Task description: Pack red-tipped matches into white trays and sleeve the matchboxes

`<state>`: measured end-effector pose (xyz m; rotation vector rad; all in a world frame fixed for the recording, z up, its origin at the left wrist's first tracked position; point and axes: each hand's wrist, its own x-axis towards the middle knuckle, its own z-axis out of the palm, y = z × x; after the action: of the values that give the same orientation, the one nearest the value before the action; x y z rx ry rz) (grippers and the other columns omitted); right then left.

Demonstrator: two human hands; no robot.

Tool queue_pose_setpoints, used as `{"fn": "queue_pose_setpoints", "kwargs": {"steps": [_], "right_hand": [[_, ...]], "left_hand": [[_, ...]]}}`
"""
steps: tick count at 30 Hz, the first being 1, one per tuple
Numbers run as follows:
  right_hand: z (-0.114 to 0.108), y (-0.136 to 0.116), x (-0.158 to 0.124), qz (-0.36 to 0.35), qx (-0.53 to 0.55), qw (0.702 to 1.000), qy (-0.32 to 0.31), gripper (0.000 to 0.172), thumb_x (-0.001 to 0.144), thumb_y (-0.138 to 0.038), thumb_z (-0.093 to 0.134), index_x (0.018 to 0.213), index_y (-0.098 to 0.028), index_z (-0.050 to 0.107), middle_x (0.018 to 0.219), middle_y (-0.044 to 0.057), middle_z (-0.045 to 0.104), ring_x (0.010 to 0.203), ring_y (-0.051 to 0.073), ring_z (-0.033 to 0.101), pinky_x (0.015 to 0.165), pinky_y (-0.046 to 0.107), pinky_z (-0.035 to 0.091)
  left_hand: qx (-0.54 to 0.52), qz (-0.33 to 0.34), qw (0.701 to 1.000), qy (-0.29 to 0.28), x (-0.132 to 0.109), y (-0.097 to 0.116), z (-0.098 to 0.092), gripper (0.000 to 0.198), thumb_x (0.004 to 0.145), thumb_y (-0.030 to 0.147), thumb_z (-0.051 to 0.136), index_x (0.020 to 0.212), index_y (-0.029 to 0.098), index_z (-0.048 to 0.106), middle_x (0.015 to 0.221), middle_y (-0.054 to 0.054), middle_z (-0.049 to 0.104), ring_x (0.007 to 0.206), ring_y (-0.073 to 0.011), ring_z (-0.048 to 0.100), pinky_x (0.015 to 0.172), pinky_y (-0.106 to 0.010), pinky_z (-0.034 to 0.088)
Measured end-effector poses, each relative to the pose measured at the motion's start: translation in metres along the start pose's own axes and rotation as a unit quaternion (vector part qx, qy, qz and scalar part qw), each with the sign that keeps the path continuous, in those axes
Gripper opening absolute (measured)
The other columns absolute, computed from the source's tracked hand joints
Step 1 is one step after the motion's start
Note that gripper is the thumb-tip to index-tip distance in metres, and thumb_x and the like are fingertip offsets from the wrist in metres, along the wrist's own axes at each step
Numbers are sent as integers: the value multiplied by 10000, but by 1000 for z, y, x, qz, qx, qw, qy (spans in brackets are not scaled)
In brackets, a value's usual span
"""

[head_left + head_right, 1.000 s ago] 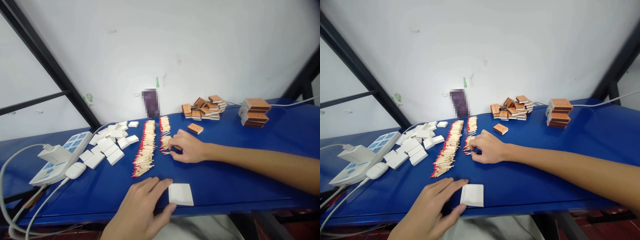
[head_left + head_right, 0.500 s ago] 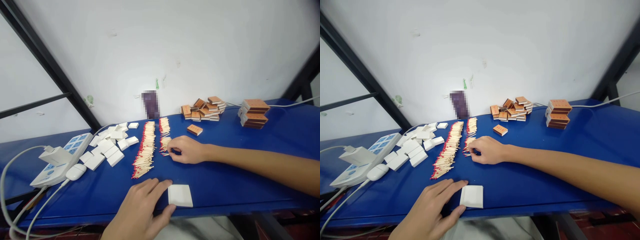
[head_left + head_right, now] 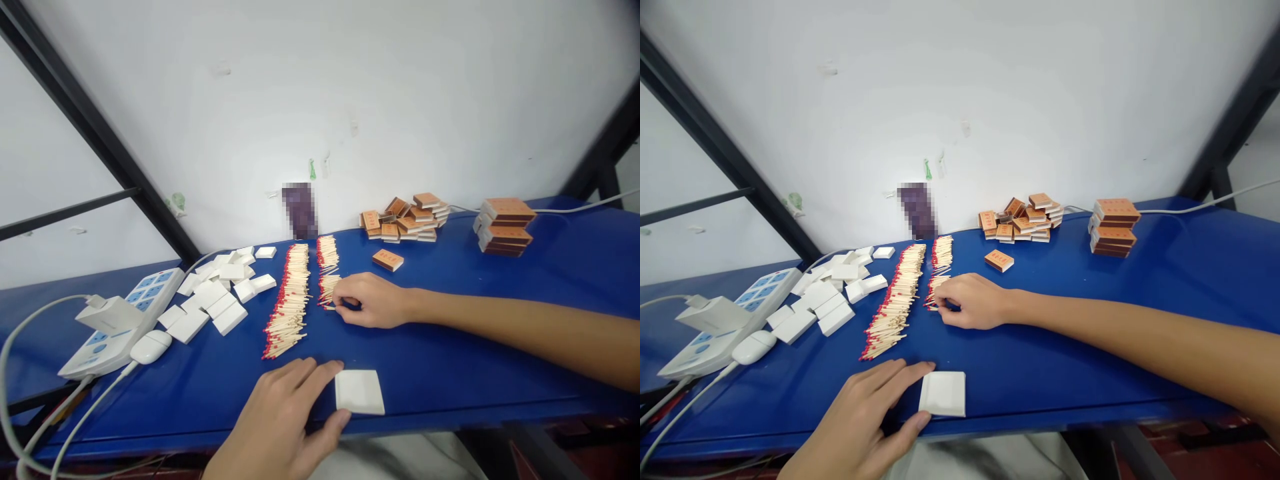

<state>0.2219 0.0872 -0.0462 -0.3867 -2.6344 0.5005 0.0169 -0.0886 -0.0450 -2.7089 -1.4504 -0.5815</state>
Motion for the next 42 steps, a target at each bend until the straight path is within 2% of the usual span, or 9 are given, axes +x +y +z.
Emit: {"fn": "queue_pose_setpoints", "kwargs": {"steps": [11,18,23,28,34,39,42], "right_hand": [[0,0,-2,23,-5,1000,3,83,853,-166,571,770,-171,573,682,-32,543,601,100,458,626,237,296],[-1,0,-1,23,-15,1000,-4,149,859,-195,580,713,-170,563,654,-32,540,596,101,453,613,245,277],[0,1,-1,20,-19,1000,0,51,850,-200,599,838,-168,637,686,-29,571,608,106,478,636,245,307],[0,1,-2,8,-21,1000,8,119,859,-214,598,925,-170,687,700,-13,609,614,123,510,630,251,334],[2,2,-3,-27,-22,999,9,93,823,-163,584,800,-181,673,647,-24,592,605,122,521,633,244,352],[3,0,-4,33,-50,996,68,150,869,-169,525,804,-166,659,694,6,618,614,127,504,645,258,331],[4,1,-3,59,-53,994,75,132,862,-172,540,869,-170,671,731,2,640,629,123,526,621,251,310]], "left_hand": [[18,6,1000,15,1,0,2,352,978,423,530,1288,263,579,1070,-52,740,939,-242,737,747,-374,631],[17,10,1000,14,2,1,-2,337,987,423,513,1271,260,590,1045,-50,741,918,-232,738,737,-360,629],[19,12,1000,16,1,0,1,346,985,431,510,1272,257,593,1041,-55,741,909,-231,738,723,-348,626],[20,5,1000,18,2,0,0,344,976,418,525,1270,258,606,1043,-55,739,918,-227,735,748,-339,622],[14,3,1000,10,2,2,-2,341,974,405,525,1267,251,608,1024,-54,739,903,-225,733,744,-340,622],[18,8,1000,18,1,1,0,348,985,427,512,1276,254,592,1061,-58,743,941,-236,735,753,-356,627],[20,6,1000,18,2,1,0,349,984,431,516,1279,259,587,1069,-54,744,941,-237,737,753,-360,629]]}}
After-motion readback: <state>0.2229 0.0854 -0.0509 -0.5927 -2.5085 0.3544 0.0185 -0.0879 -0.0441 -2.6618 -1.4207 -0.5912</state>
